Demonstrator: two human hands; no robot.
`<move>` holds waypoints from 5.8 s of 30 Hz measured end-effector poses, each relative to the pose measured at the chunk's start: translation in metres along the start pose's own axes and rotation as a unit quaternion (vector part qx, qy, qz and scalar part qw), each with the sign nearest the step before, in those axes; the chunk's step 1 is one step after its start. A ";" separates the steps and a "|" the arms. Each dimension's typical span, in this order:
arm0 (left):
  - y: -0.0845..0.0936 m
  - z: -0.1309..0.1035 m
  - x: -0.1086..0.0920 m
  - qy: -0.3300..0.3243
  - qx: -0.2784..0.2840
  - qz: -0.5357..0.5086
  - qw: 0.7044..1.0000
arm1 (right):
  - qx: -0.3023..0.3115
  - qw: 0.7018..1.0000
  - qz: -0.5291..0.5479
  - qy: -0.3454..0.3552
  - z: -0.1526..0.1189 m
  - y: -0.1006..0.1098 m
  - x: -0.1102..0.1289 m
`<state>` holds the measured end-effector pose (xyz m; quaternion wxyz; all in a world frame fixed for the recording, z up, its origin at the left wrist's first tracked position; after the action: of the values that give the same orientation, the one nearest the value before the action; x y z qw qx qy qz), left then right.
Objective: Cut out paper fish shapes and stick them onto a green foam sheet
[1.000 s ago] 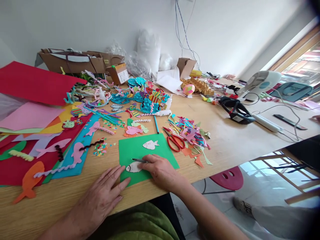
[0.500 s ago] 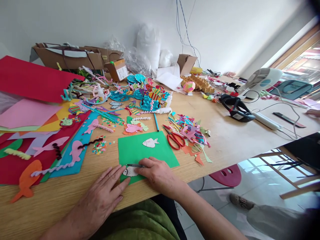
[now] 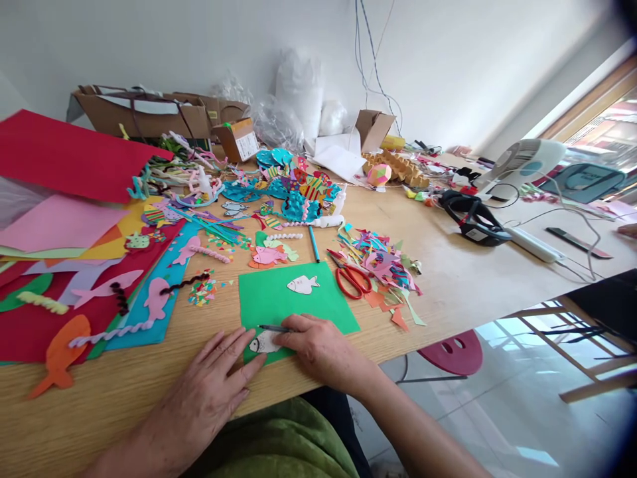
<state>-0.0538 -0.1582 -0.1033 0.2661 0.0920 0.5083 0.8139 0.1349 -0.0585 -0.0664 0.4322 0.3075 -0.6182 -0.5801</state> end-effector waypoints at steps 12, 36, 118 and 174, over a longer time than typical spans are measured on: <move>0.000 -0.003 0.002 -0.007 0.064 0.008 0.998 | -0.008 0.999 0.040 -0.022 0.000 0.003 0.007; 0.004 0.000 0.002 -0.004 0.062 -0.024 0.998 | -0.127 0.978 0.144 -0.080 0.004 -0.005 0.006; 0.004 0.083 0.045 -0.040 0.263 -0.310 0.913 | -0.045 0.907 0.418 0.010 0.009 0.011 0.006; 0.007 0.075 0.047 -0.022 0.251 -0.332 0.909 | -0.176 0.972 0.156 -0.022 -0.002 -0.007 -0.008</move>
<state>-0.0642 -0.0773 -0.0680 0.5007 -0.0004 0.6905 0.5220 0.1395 -0.0537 -0.0749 0.5511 0.1135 -0.5562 -0.6116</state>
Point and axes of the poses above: each hand's wrist, its own z-axis towards the middle knuckle, its own y-axis out of the back of the hand, x = y × z, the point moved 2 cm from there along z, towards the middle knuckle, and after that the axes turned 7 degrees about -z, right-handed, at the moved point
